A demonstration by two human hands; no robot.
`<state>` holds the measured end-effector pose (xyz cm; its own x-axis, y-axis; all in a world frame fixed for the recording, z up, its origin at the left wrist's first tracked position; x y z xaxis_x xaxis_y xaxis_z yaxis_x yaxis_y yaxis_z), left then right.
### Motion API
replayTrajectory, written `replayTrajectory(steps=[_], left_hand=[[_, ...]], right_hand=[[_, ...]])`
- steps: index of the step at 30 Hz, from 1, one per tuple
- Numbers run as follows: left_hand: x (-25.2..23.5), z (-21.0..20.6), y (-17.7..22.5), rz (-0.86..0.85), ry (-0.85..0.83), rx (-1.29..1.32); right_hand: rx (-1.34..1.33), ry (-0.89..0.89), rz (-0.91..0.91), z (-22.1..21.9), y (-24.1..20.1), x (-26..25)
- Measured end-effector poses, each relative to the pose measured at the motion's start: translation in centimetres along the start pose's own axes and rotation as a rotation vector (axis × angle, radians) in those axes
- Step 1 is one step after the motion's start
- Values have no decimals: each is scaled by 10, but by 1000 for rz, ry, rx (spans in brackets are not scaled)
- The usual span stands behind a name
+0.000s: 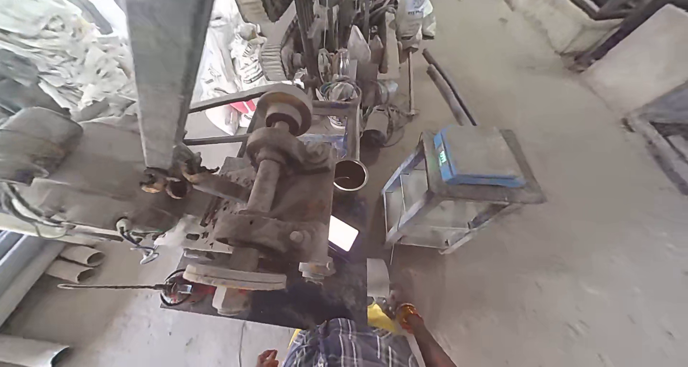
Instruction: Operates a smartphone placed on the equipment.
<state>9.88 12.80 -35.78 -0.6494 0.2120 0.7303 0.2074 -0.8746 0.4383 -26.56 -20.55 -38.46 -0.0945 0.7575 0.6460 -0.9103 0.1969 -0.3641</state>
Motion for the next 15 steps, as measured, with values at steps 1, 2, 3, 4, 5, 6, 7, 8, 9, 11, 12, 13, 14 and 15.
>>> replayTrajectory(steps=[1, 2, 3, 4, 5, 6, 7, 8, 9, 11, 12, 13, 14, 15], left_hand=[[-4, 1, -4, 8, 1, -6], [-8, 2, -7, 15, -1, -9], [-12, 3, -8, 12, 1, -8], [-16, 4, -9, 5, 9, -9], [-15, 5, -6, 3, 12, -13], [-10, 7, 1, 4, 15, -24], [-6, 9, 8, 1, 22, -43], [-6, 9, 13, 1, 25, -55], [-6, 9, 17, -10, 23, -65], [-7, 8, 24, -23, 22, -70], [-8, 7, 25, -31, 24, -65], [-8, 7, 26, -39, 24, -68], [-9, 6, 27, -50, 17, -64], [-11, 5, 26, -65, 13, -62]], right_hand=[[-4, -12, -12, -11, 13, -5], [-17, -13, -17, -23, 25, -14], [-39, -13, -18, -32, 32, -22], [-56, -19, -20, -35, 34, -24], [-69, -25, -25, -34, 32, -23], [-84, -18, -33, -30, 30, -20], [-104, -4, -47, -26, 28, -16], [-133, 23, -61, -22, 28, -11], [-169, 39, -73, -19, 30, -3], [-188, 29, -79, -15, 27, 9], [-187, 170, -72, -11, 20, 13], [-176, 614, -64, -6, 11, 12], [-115, 322, -118, 1, -4, 8], [-116, 139, -126, 16, -25, 6]])
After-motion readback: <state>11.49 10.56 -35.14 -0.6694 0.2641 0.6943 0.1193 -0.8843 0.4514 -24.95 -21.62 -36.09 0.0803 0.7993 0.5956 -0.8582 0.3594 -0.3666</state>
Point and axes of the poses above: each hand's wrist, its own x-axis away from the middle knuckle, its own z-axis out of the back of the hand, y = z × x, the point moved 9 cm from there along -x, towards the middle knuckle, and after that the axes turned 14 degrees about y, right-handed, at the moved point
